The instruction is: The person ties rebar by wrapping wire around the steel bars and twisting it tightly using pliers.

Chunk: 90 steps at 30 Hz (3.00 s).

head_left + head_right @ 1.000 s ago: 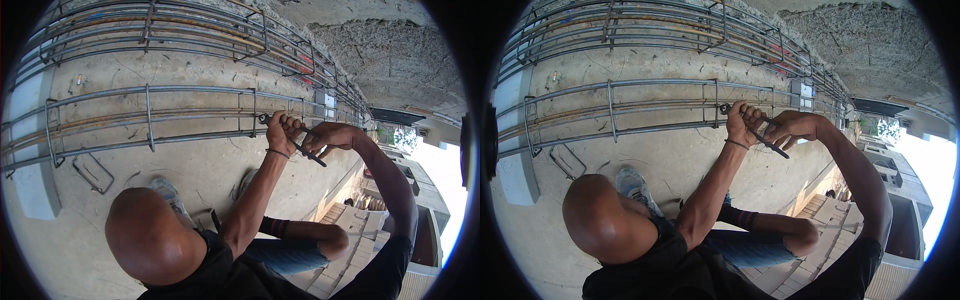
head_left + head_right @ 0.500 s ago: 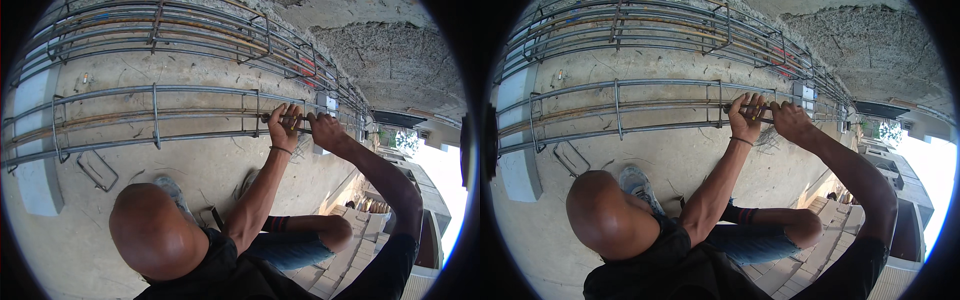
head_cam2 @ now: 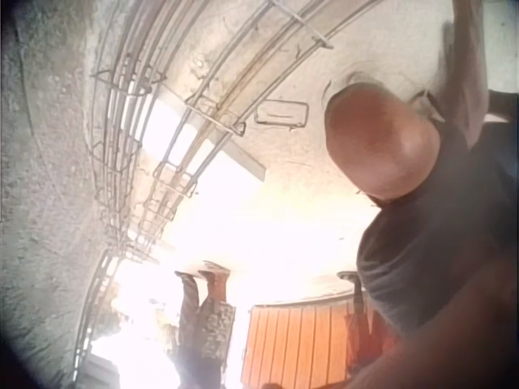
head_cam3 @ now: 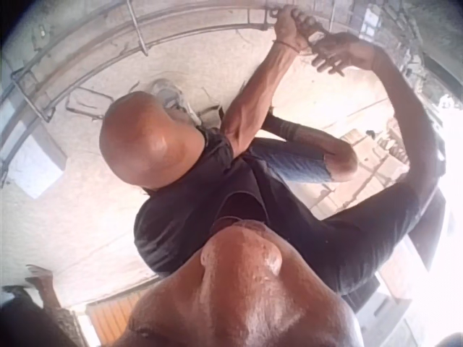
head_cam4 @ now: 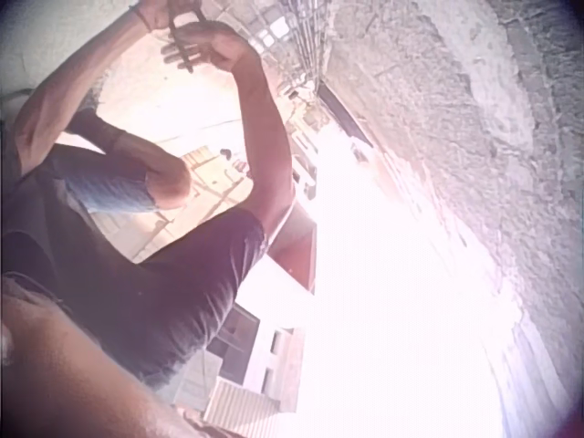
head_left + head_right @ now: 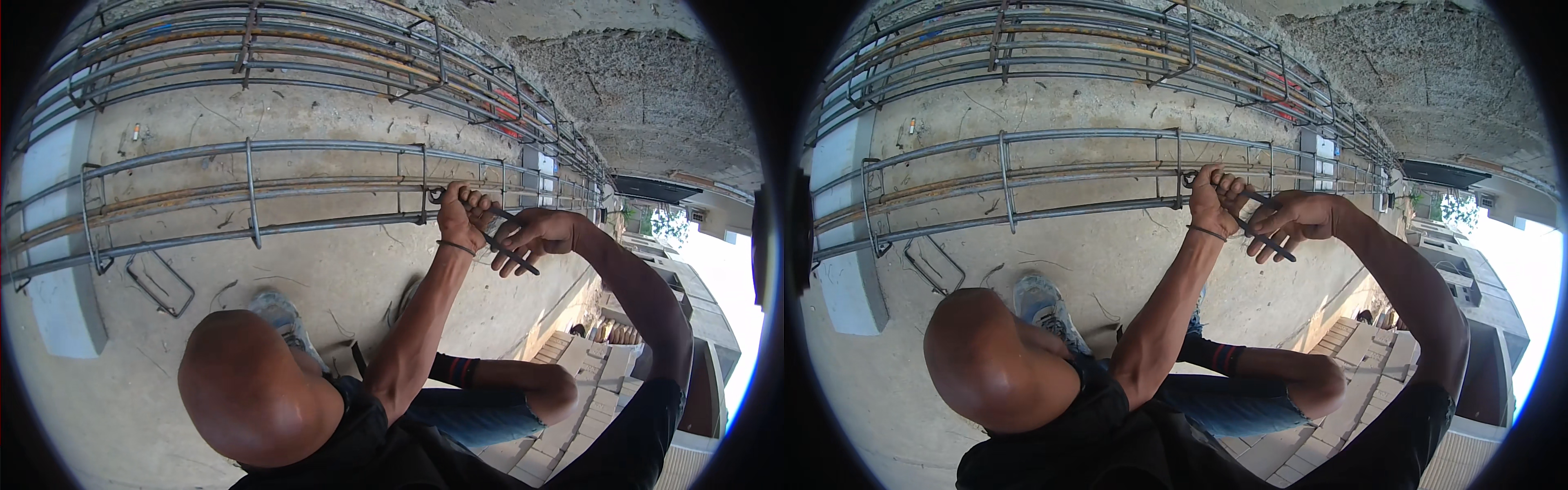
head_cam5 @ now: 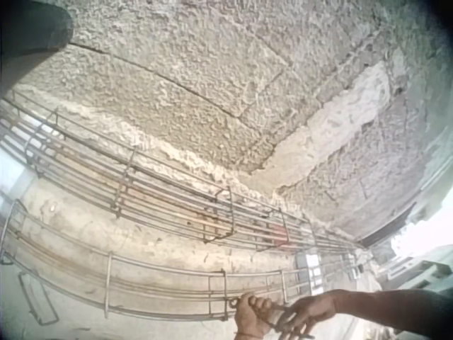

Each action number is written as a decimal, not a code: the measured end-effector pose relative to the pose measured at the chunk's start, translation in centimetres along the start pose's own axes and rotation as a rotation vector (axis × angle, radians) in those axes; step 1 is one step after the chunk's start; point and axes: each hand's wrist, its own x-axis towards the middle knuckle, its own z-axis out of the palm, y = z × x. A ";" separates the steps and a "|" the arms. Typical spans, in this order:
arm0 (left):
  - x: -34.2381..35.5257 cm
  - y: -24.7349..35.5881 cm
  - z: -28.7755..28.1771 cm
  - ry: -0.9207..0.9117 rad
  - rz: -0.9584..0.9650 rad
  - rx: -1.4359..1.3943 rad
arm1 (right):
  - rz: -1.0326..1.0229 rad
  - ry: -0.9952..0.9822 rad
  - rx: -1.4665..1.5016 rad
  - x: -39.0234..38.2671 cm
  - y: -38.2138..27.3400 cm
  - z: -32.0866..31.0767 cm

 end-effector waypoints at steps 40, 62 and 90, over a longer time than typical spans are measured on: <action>-0.6 0.9 -3.6 -0.248 -0.267 0.219 | 0.104 0.074 0.267 2.9 4.3 4.8; 2.2 -0.7 0.5 -0.095 0.092 -0.236 | -0.275 0.612 -1.018 -1.5 -1.3 -2.7; -1.8 2.1 -0.4 -0.102 1.537 2.180 | -0.796 0.367 0.528 11.0 25.2 3.6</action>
